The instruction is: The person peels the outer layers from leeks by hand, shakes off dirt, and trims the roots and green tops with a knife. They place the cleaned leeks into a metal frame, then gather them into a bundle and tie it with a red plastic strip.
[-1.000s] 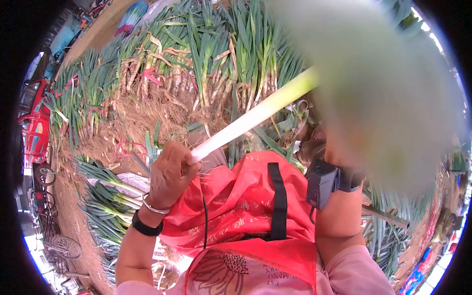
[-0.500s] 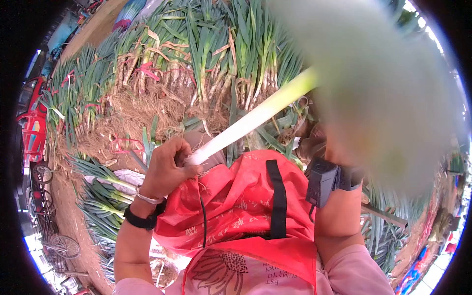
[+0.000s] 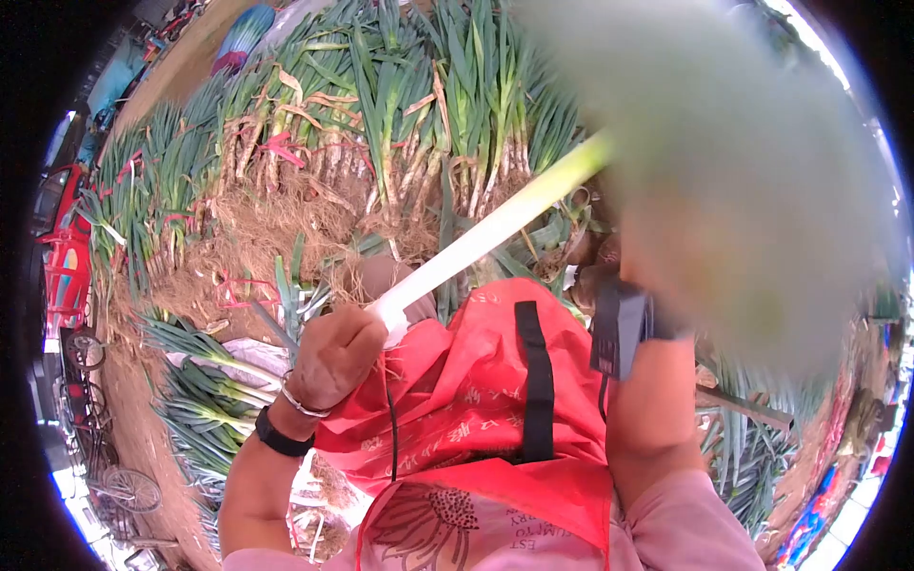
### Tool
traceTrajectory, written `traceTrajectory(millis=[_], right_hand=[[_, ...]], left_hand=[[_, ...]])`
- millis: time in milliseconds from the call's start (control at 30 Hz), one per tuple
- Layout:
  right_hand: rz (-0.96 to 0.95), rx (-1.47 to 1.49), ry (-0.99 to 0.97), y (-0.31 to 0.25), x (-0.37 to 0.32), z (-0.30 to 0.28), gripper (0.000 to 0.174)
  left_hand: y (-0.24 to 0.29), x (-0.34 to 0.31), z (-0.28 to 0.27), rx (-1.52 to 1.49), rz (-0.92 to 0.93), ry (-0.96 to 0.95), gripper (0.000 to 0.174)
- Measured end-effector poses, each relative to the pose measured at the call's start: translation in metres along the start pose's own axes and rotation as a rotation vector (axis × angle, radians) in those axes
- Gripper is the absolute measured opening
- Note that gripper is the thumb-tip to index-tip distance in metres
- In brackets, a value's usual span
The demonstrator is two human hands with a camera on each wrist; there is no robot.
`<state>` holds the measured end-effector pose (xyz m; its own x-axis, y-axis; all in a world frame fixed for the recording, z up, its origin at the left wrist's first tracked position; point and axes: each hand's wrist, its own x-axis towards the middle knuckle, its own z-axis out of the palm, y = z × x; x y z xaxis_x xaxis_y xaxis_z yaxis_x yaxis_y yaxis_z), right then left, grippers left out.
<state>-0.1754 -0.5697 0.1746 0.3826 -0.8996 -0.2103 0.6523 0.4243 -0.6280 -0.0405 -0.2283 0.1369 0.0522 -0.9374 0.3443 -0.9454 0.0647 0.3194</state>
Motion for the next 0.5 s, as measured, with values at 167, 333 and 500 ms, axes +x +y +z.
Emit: traceTrajectory(millis=[167,333,500], right_hand=[[0.034,-0.074,0.055,0.005,0.018,-0.014,0.031],[0.094,0.218,-0.232,-0.002,-0.026,-0.005,0.039],[0.098,0.348,-0.698,0.011,-0.042,0.0,0.051]], left_hand=[[0.002,-0.003,-0.002,0.054,0.035,-0.064,0.016],[-0.001,-0.001,0.008,-0.029,-0.179,0.192,0.017],[-0.023,-0.013,0.003,-0.721,-0.512,0.158,0.015]])
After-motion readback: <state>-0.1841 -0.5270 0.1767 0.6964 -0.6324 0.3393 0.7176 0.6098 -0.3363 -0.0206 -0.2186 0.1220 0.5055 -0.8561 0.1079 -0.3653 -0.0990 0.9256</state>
